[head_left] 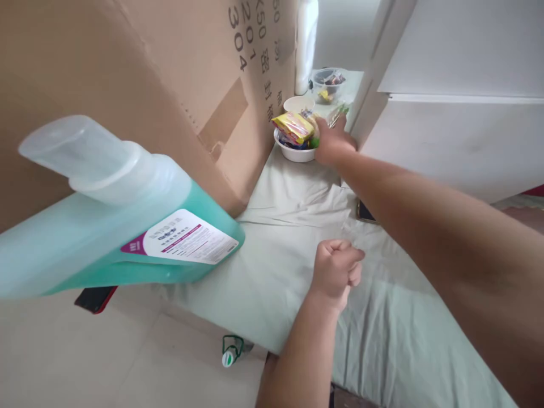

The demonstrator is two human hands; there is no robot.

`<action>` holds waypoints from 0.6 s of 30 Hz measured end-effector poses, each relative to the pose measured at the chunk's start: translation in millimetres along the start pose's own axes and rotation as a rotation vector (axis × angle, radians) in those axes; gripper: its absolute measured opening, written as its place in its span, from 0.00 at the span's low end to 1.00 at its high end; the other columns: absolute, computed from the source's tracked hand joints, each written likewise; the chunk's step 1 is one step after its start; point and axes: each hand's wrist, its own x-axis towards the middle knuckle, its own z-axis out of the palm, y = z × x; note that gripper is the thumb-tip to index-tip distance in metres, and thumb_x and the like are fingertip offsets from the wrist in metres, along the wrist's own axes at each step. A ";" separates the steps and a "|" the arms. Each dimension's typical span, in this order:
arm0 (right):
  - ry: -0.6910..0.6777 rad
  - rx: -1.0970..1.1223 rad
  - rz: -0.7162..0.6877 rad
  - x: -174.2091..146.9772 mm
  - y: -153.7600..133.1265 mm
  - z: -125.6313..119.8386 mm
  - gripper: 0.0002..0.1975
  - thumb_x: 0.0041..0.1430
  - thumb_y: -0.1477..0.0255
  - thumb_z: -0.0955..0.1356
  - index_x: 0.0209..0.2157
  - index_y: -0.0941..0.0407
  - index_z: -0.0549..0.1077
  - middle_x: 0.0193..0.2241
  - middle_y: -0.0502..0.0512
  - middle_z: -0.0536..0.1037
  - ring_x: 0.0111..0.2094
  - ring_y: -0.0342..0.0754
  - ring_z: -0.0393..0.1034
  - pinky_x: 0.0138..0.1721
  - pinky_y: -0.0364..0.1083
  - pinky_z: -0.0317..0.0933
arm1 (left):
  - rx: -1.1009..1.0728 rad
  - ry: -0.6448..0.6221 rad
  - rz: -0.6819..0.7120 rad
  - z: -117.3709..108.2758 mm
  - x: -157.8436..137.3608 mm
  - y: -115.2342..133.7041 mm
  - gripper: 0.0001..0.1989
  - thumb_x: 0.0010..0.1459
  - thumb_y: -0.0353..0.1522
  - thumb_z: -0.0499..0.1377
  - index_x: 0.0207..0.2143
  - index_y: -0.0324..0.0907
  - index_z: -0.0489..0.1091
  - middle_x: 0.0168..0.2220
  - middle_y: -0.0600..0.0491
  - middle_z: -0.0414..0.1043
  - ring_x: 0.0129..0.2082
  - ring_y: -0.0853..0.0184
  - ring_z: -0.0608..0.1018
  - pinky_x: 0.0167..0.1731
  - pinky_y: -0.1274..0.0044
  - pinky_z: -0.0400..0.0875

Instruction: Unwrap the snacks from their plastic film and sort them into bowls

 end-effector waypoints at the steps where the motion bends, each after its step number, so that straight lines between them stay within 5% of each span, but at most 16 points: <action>1: 0.000 0.034 0.013 8.7 4.2 2.0 0.24 0.64 0.64 0.68 0.58 0.60 0.71 0.72 0.74 0.40 0.63 0.72 0.61 0.56 0.67 0.56 | 0.022 0.002 0.008 0.1 0.4 0.7 0.25 0.34 0.29 0.60 0.14 0.45 0.40 0.13 0.65 0.36 0.11 0.81 0.47 0.15 0.80 0.37; 8: 0.022 0.048 -0.095 12.5 23.7 15.3 0.21 0.50 0.73 0.76 0.47 0.54 0.75 0.70 0.68 0.49 0.54 0.67 0.70 0.54 0.70 0.61 | 0.071 -0.013 0.044 3.2 -1.7 -2.6 0.23 0.35 0.29 0.58 0.14 0.45 0.40 0.14 0.64 0.35 0.12 0.80 0.48 0.16 0.79 0.38; 15: 0.023 -0.136 -0.297 -34.3 21.3 10.5 0.16 0.64 0.72 0.67 0.52 0.61 0.72 0.69 0.71 0.51 0.55 0.60 0.72 0.53 0.57 0.62 | 0.237 0.047 0.207 2.1 0.2 -15.9 0.21 0.40 0.28 0.57 0.16 0.44 0.41 0.16 0.63 0.35 0.15 0.80 0.45 0.19 0.78 0.35; 18: 0.017 -0.220 -0.327 -65.1 24.7 7.3 0.18 0.60 0.77 0.69 0.52 0.59 0.71 0.70 0.72 0.49 0.51 0.63 0.76 0.49 0.59 0.67 | 0.276 0.043 0.244 -1.5 2.0 -16.9 0.21 0.43 0.28 0.57 0.17 0.44 0.41 0.16 0.63 0.36 0.15 0.80 0.45 0.19 0.79 0.35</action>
